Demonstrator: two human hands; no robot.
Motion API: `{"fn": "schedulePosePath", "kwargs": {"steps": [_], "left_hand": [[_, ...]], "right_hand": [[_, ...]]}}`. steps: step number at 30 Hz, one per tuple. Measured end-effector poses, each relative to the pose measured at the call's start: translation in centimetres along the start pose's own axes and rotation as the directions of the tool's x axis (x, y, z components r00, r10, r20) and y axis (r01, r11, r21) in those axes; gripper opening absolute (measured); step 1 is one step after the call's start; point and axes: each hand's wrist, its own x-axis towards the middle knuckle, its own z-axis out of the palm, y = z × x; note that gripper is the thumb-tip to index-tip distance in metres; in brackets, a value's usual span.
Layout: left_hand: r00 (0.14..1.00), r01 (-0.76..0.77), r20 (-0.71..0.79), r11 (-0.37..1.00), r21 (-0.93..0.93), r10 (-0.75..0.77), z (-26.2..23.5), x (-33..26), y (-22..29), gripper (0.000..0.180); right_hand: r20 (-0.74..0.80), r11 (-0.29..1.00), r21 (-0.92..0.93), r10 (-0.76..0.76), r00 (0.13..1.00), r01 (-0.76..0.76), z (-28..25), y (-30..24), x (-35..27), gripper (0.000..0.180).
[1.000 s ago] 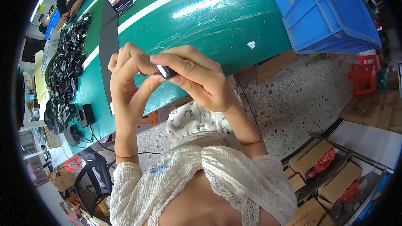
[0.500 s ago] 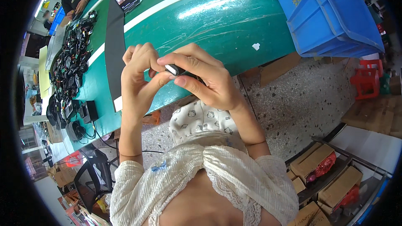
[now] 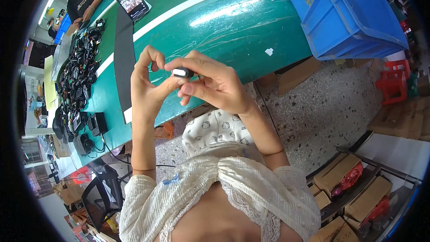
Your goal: The person assembles small electronic devices, likely computer mice, at a workbench. They insert batteries into the device casing, connect internal wires, and place the assembled units into a blue bin. The person handles multiple units sequentially, performing the same assembly steps for each.
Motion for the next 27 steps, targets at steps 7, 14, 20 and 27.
{"fn": "schedulePosePath", "kwargs": {"steps": [7, 14, 20, 27], "left_hand": [[0.905, 0.421, 0.226, 0.686, -0.593, -0.359, 0.4, 0.2, 2.2, 0.019], [0.931, 0.233, -0.107, 0.793, -0.563, -0.35, -0.5, -0.2, -1.8, 0.015], [0.935, 0.257, -0.046, 0.763, -0.593, -0.351, 1.1, -0.5, -2.2, 0.012], [0.937, 0.313, 0.037, 0.788, -0.531, -0.347, 1.9, -2.1, -2.6, 0.01]], "right_hand": [[-0.099, 0.99, 0.143, 0.031, 0.995, -0.017, 0.6, 1.0, 0.3, 0.032], [-0.205, 0.886, 0.409, 0.322, 0.924, -0.218, 0.4, 2.3, 0.9, 0.033], [-0.426, 0.938, 0.289, 0.303, 0.852, -0.189, -0.6, 3.0, 0.9, 0.031], [-0.483, 0.977, 0.015, 0.194, 0.854, -0.213, 0.4, 2.6, 1.2, 0.027]]}}
